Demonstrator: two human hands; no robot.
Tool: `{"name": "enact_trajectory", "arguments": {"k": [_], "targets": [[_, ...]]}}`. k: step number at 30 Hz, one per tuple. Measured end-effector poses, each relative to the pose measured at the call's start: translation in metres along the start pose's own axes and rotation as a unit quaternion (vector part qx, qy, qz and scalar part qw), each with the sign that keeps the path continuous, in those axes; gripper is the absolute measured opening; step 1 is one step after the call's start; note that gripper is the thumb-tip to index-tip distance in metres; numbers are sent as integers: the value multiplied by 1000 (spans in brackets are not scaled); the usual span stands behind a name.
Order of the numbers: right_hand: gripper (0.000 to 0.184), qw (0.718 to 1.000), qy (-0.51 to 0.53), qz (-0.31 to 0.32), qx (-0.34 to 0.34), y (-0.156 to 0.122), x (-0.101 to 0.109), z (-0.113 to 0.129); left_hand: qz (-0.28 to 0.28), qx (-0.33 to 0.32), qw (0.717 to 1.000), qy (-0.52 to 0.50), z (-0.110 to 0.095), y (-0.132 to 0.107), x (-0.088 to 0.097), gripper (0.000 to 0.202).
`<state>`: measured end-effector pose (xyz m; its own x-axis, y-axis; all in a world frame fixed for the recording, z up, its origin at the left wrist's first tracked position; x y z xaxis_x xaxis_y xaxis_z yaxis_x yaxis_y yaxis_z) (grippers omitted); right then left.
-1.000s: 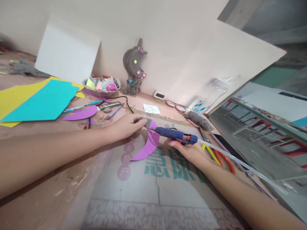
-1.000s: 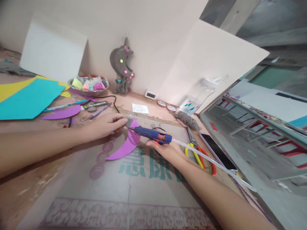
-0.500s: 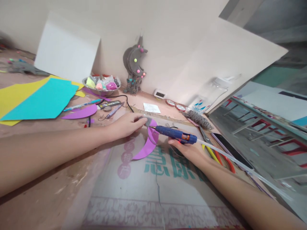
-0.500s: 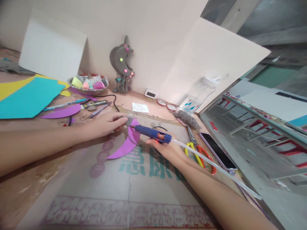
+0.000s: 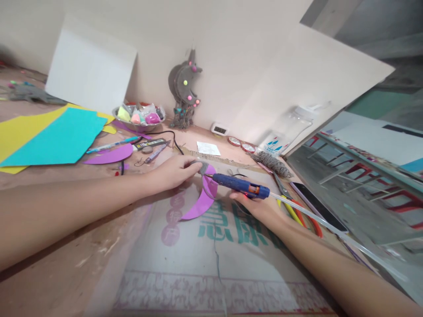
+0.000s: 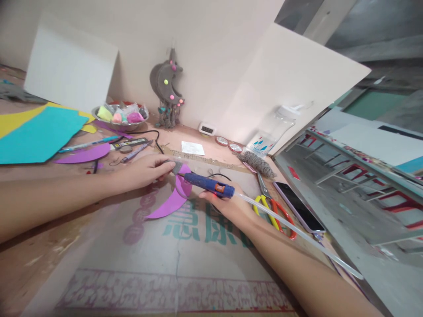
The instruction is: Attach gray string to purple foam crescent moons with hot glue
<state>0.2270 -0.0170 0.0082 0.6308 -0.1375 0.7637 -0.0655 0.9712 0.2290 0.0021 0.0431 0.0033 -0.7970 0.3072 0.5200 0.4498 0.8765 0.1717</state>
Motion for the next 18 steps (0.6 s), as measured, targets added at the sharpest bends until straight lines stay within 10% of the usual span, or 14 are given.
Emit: {"name": "enact_trajectory", "arguments": {"k": [18], "targets": [[29, 1000, 3, -2, -26, -1, -1, -2, 5, -1, 1000, -12, -4, -2, 1, 30]]}}
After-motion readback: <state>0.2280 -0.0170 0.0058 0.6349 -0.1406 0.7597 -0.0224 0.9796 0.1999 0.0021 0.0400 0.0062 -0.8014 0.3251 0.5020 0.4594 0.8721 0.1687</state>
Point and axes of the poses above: each hand's wrist, its own y-axis towards the middle knuckle, its own x-axis out of the back of the hand, z = x × y, the point moved 3 cm from there along y, towards the middle knuckle, and after that the axes turned 5 degrees about -z, right-handed, at the moved point
